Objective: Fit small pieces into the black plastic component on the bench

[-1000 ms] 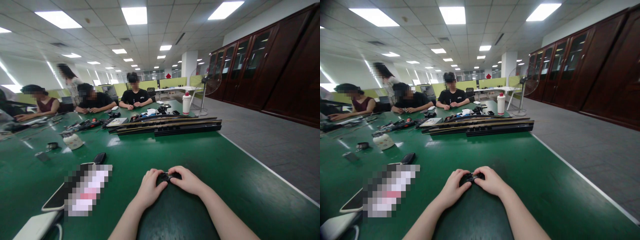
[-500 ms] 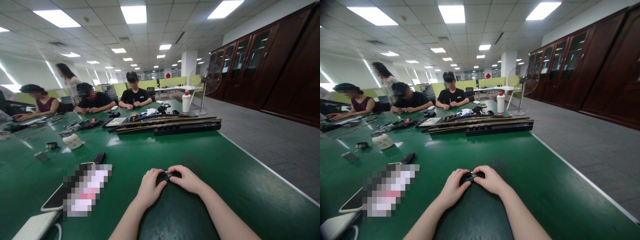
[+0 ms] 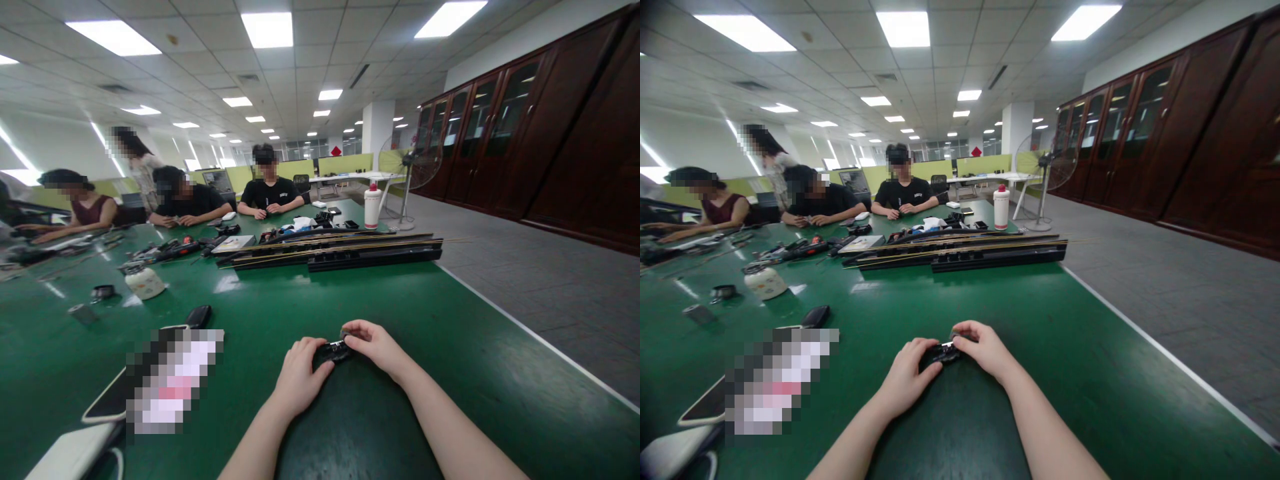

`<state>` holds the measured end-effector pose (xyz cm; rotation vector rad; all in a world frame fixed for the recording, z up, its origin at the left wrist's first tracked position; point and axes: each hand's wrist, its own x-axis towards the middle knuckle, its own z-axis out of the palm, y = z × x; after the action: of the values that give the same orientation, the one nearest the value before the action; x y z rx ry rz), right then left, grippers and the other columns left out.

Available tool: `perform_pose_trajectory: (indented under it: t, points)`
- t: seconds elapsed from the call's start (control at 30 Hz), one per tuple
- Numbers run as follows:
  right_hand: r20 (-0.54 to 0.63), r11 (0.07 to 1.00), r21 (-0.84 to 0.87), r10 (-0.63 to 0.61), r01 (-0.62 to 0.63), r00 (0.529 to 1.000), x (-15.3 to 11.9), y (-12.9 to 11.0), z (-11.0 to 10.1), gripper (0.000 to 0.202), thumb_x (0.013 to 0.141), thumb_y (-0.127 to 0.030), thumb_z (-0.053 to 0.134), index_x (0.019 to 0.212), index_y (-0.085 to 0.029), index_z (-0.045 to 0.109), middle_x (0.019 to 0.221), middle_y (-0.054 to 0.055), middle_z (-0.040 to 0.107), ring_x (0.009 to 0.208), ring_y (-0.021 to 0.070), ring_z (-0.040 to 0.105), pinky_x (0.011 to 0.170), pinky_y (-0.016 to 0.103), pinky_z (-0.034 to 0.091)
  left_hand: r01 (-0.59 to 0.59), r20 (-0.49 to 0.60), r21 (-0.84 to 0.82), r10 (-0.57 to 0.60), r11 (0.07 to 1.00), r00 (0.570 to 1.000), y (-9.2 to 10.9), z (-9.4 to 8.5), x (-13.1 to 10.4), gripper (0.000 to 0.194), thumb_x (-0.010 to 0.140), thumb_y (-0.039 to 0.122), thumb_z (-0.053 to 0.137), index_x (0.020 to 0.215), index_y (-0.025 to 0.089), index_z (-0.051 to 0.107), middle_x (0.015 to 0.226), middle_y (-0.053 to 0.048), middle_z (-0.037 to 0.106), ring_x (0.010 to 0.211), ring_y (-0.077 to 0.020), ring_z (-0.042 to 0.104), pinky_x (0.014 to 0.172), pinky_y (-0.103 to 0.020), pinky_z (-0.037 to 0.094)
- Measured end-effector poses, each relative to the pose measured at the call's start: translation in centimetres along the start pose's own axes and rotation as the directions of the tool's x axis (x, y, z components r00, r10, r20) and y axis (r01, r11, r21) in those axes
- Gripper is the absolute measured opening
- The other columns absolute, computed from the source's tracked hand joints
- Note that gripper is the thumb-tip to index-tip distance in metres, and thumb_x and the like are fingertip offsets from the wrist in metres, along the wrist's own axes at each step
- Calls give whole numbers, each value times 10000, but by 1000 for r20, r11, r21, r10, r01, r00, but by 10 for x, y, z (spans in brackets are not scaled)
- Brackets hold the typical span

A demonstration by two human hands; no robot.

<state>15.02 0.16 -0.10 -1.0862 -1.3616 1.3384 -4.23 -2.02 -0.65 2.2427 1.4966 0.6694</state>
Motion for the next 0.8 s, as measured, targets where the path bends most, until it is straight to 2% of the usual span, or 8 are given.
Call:
perform_pose_trajectory:
  t: [0.17, 0.37, 0.8]
  points:
    - [-73, 988, 152, 53, -41, 996, 0, -4, -3, 366, 563, -367, 759, 858, -193, 629, 874, 40, 689, 890, 200, 613, 904, 376, 401, 0, -2, 4, 0, 1000, 1000, 0, 0, 0, 320, 777, 343, 518, 1073, 224, 536, 1031, -53, 577, 955, -207, 512, 843, -334, 385]
    - [-121, 962, 274, 57, -22, 991, 1, -1, -6, 324, 587, -348, 752, 843, -193, 628, 867, 32, 688, 890, 183, 610, 933, 356, 366, 8, -1, 1, -8, 1000, 1000, 1, -1, 0, 324, 774, 344, 523, 1073, 222, 539, 1037, -53, 578, 960, -203, 513, 844, -329, 384]
    - [-178, 905, 421, 144, -57, 973, 0, -7, -9, 317, 580, -315, 738, 865, -207, 651, 891, 34, 677, 946, 195, 603, 846, 313, 408, 9, 0, 0, -9, 1000, 1000, 1, -1, 0, 314, 779, 342, 519, 1070, 226, 542, 1043, -54, 580, 964, -208, 513, 847, -342, 384]
